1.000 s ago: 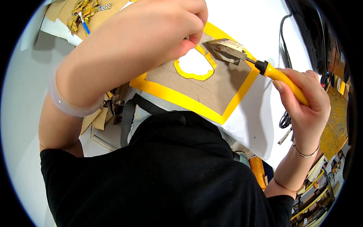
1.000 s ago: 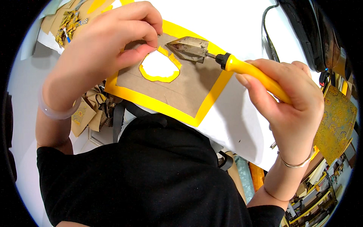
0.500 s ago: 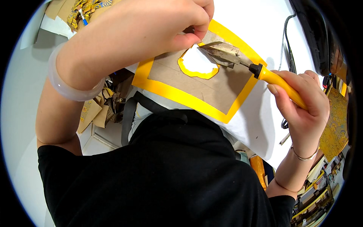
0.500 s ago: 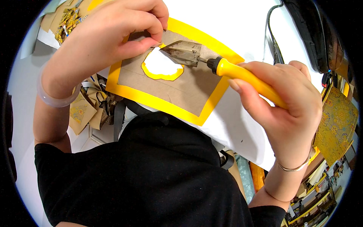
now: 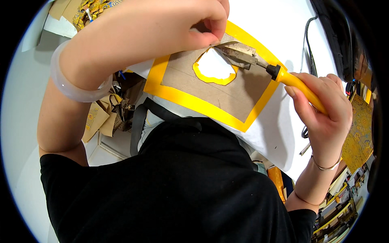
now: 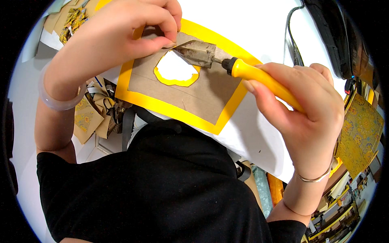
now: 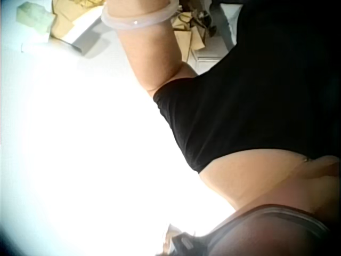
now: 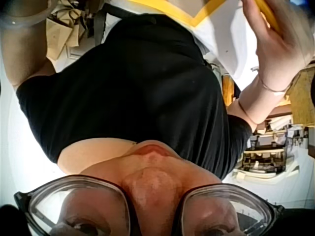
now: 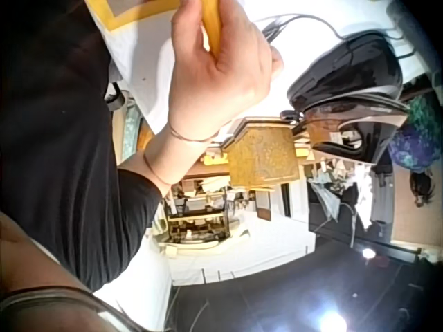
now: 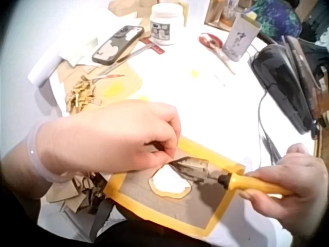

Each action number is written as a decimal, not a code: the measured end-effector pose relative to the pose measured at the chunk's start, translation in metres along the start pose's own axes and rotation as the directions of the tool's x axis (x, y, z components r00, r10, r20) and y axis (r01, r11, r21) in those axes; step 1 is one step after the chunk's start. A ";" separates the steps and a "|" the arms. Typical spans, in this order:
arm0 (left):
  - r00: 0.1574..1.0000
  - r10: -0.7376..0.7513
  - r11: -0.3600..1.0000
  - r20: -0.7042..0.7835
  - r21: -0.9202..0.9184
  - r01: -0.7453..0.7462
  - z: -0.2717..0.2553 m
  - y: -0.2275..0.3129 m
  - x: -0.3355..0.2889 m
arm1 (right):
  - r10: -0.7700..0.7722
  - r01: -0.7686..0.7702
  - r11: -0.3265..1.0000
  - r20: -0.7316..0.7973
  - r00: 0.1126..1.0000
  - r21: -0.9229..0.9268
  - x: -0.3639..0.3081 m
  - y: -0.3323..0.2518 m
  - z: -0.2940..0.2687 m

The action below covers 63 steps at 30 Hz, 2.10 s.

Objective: The person uses a heated soldering iron to carefully cut and refine a heart-shaped opening in a yellow paper or cardstock sheet. They repeatedly adjust the sheet and use the tool to smooth the edges of the cutout.

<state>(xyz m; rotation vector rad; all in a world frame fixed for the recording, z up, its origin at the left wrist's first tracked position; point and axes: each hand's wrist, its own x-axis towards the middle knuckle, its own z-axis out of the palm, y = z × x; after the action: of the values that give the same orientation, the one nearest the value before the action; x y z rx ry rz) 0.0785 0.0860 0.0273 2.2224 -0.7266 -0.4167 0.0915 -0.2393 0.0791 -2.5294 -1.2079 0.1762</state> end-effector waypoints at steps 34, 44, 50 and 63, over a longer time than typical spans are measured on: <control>0.985 -0.170 0.953 -0.004 0.253 0.165 -0.006 0.044 0.003 | -0.001 0.002 0.999 -0.020 1.000 0.043 -0.009 0.008 -0.006; 0.982 -0.186 0.972 0.025 0.147 0.180 -0.008 0.034 0.002 | -0.010 0.011 0.998 -0.004 1.000 0.055 -0.004 0.005 -0.001; 0.982 -0.185 0.975 0.029 0.129 0.180 -0.011 0.038 0.001 | -0.005 0.004 0.999 0.006 1.000 0.045 -0.004 0.004 -0.002; 0.985 -0.170 0.981 0.038 0.106 0.165 -0.013 0.033 0.001 | -0.014 0.014 0.999 0.004 1.000 0.051 0.000 0.003 0.001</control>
<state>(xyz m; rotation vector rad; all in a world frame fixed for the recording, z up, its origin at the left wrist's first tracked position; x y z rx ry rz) 0.0732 0.0745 0.0606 2.3879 -0.5987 -0.5264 0.0930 -0.2409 0.0777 -2.4778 -1.2069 0.2059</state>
